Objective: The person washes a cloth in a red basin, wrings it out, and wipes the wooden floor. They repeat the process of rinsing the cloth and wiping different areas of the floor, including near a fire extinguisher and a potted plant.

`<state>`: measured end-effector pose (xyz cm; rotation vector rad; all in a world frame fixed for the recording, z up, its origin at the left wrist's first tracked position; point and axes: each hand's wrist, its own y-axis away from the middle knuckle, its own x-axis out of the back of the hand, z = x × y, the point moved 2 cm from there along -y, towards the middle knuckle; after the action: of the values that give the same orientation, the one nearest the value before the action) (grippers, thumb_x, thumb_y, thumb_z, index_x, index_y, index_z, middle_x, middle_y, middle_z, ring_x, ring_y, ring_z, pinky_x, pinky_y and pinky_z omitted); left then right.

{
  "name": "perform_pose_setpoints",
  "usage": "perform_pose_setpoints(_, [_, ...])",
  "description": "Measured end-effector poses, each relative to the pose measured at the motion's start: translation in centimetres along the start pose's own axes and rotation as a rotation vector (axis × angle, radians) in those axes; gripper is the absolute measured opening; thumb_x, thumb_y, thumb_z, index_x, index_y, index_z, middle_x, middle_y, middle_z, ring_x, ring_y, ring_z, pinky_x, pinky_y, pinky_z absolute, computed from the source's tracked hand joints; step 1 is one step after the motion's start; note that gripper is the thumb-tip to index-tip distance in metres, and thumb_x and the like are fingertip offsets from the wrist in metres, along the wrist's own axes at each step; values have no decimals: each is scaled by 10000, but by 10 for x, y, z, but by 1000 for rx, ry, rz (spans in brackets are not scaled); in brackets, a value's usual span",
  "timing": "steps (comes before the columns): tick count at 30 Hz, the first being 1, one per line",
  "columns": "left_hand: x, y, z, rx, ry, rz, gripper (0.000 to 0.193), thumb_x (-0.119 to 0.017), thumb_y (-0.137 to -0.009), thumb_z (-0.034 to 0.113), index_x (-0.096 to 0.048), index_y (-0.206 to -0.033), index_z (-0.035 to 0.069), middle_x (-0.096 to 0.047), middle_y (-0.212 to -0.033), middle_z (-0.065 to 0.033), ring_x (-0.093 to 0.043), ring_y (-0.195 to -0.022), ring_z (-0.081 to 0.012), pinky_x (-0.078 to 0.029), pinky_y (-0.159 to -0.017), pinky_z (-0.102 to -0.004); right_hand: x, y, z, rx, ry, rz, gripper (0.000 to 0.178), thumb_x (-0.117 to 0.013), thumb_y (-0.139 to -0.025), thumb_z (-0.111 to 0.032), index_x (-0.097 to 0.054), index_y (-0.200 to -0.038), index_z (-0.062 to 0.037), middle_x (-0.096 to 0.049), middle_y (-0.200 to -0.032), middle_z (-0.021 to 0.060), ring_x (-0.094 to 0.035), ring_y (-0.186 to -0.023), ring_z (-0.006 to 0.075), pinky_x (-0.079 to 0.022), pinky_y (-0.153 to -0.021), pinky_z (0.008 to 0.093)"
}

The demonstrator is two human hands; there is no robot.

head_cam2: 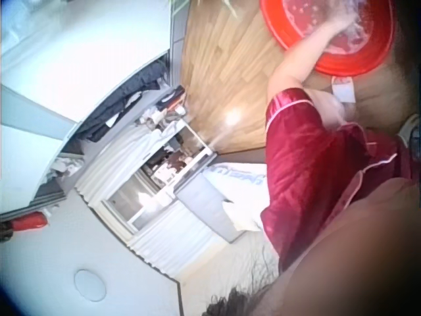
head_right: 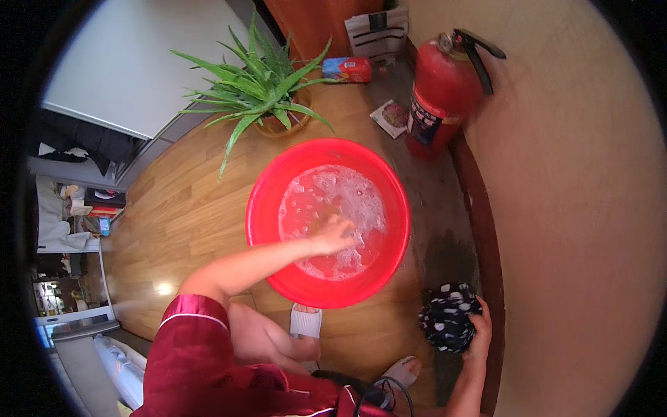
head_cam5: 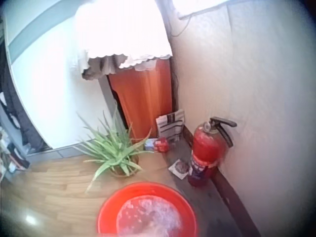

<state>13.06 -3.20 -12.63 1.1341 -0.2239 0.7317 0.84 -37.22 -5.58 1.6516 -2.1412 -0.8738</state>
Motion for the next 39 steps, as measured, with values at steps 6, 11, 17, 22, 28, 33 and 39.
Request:
perform_pose_setpoints(6, [-28, -70, -40, 297, -49, 400, 761, -442, -797, 526, -128, -1388, 163, -64, -1408, -228, -89, -1298, -382, -95, -1036, -499, 6, -5, 30, 9, 127, -13, 462, -498, -693, -135, -492, -1140, -18, -543, -1053, 85, -515, -959, 178, -385, -857, 270])
perform_pose_setpoints(11, [-63, -102, -42, 377, 76, 432, 822, -365, -787, 619, -38, -1401, 181, 58, -1425, -228, 81, -1304, -417, 21, -1038, -509, 18, -11, 19, -126, 27, -67, 520, -517, -633, -168, -514, -1141, -56, -542, -1046, 72, -517, -950, 187, -383, -845, 267])
perform_pose_setpoints(17, [-65, -90, -28, 435, -288, 393, 865, -395, -751, 666, 19, -1394, 263, 68, -1421, -235, 91, -1292, -442, 45, -995, -593, 74, -38, 48, -93, 823, 360, 755, -661, -711, -306, -282, -1326, -87, -295, -1325, 217, -298, -1209, 331, -243, -1005, 407])
perform_pose_setpoints(22, [-42, -87, -57, 476, -314, 216, 887, -428, -724, 675, -25, -1396, 259, 72, -1436, -183, 110, -1273, -477, 51, -946, -669, 26, -57, 102, 152, 1176, 337, 1002, -758, -599, -388, -166, -1368, -140, -102, -1365, 279, -163, -1250, 428, -179, -1006, 525])
perform_pose_setpoints(28, [-46, -98, -55, 484, -289, 114, 875, -371, -707, 729, -84, -1393, 267, 75, -1437, -171, 36, -1308, -411, -107, -938, -688, -21, -113, 150, -221, 1208, 548, 1011, -667, -629, -563, -71, -1384, -250, 67, -1418, 192, -26, -1228, 538, -194, -891, 678])
perform_pose_setpoints(33, [-42, -91, -33, 535, -473, 2, 754, -252, -768, 697, -347, -1328, 201, -41, -1451, -132, 21, -1321, -367, -15, -943, -684, -14, -118, 151, 167, 1306, 533, 832, -708, -655, -351, -255, -1340, -221, -177, -1347, 180, -209, -1163, 459, -239, -899, 590])
perform_pose_setpoints(39, [-28, -91, -41, 430, -327, -67, 650, -291, -791, 616, -423, -1272, 198, -116, -1427, -173, 18, -1294, -439, 53, -974, -629, -76, -195, 68, 785, 1536, 37, 701, -709, -595, -158, -429, -1232, -243, -423, -1218, 82, -406, -1080, 345, -370, -835, 499])
